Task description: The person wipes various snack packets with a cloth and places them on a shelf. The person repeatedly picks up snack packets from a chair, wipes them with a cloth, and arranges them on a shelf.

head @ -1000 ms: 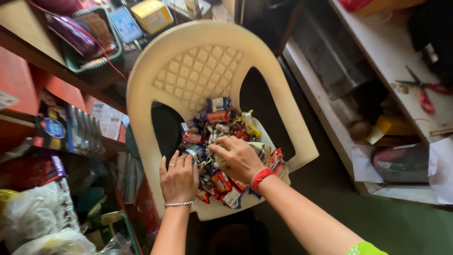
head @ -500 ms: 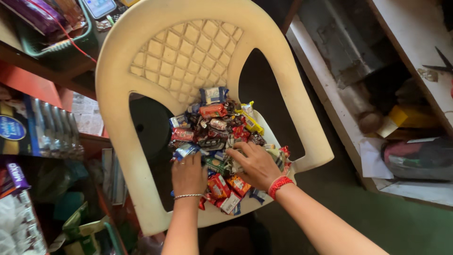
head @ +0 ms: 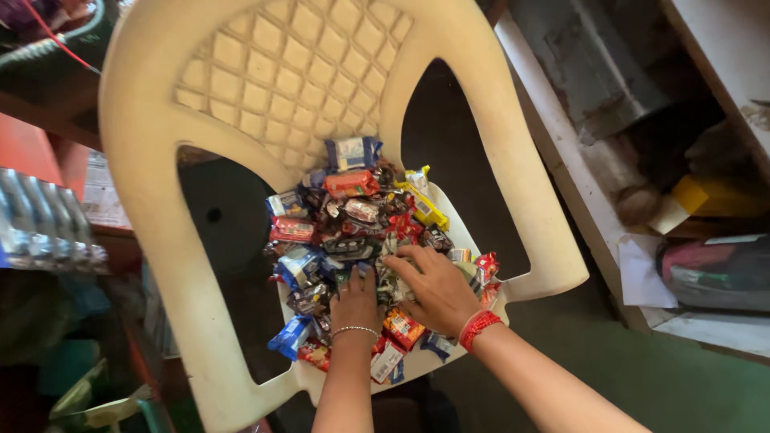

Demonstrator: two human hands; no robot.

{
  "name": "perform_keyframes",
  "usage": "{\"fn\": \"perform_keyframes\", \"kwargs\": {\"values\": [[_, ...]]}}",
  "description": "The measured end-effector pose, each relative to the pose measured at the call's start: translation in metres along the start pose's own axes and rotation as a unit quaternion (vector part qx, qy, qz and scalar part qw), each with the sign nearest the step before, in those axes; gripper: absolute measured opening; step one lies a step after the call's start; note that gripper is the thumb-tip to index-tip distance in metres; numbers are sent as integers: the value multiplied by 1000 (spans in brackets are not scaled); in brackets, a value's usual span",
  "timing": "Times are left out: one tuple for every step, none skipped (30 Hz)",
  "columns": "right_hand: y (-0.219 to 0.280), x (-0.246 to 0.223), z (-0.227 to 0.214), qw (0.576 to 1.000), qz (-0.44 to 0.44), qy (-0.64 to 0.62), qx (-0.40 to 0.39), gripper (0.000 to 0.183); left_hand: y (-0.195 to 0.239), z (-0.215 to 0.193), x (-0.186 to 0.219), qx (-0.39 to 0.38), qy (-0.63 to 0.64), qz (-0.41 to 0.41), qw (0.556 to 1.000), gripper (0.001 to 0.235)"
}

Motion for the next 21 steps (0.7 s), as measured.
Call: {"fn": "perform_keyframes", "kwargs": {"values": [[0, 2, 4, 1000, -3, 0, 3, 70, -5, 5, 0, 6, -20, 2, 1000, 87], [0, 4, 7, 1000, -6, 1, 6, 71, -9, 9, 1, 13, -40, 5, 999, 85], [1, 5, 11, 1000, -10, 2, 10, 71, -13, 12, 1, 20, -60, 7, 998, 84], [2, 6, 14, 1000, -9, 0, 12, 71, -14, 16, -1, 21, -64, -1, 998, 86], [2, 7, 18, 1000, -9, -1, 13, 71, -17, 17, -3, 23, -69, -8, 997, 88], [1, 8, 21, 1000, -8, -2, 16, 70, -21, 18, -3, 25, -73, -16, 997, 90], [1, 10, 23, 1000, -11, -2, 20, 70, -24, 19, -5, 21, -71, -34, 997, 90], [1, 10, 27, 1000, -13, -3, 23, 71, -25, 20, -8, 15, -70, -54, 996, 91], [1, 10, 30, 1000, -15, -4, 26, 71, -25, 22, -10, 9, -69, -74, 995, 92], [1, 10, 33, 1000, -14, -6, 25, 71, -23, 20, -12, 27, -62, -88, 994, 94], [2, 9, 37, 1000, -12, -8, 25, 71, -22, 18, -15, 44, -55, -103, 992, 96], [1, 9, 39, 1000, -11, -9, 25, 71, -22, 16, -16, 63, -48, -117, 990, 98], [1, 7, 41, 999, -16, -11, 28, 71, -23, 18, -18, 46, -39, -120, 991, 103], [0, 6, 42, 999, -21, -13, 32, 71, -24, 21, -19, 29, -30, -123, 991, 108], [0, 5, 43, 999, -25, -15, 36, 71, -24, 25, -21, 12, -21, -127, 992, 113], [0, 4, 45, 999, -22, -16, 31, 71, -24, 22, -20, 36, -24, -110, 993, 113], [0, 3, 46, 999, -19, -17, 26, 70, -23, 20, -19, 61, -26, -93, 993, 113], [0, 3, 47, 1000, -16, -17, 21, 69, -22, 17, -18, 87, -28, -76, 993, 113], [0, 2, 46, 999, -18, -13, 26, 70, -20, 15, -17, 99, -19, -71, 992, 110], [-1, 1, 44, 999, -21, -9, 32, 70, -18, 12, -17, 111, -9, -67, 991, 108], [-2, 0, 41, 999, -24, -6, 38, 70, -15, 9, -15, 124, 0, -62, 990, 105]]}}
Point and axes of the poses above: each hand's wrist, its own y-axis away from the middle knuckle, its own z-axis out of the palm, x = y × z, the point moved 7 cm from there along -y, towards the middle knuckle, and after that the axes turned 8 degrees about y, right-handed, at the moved point
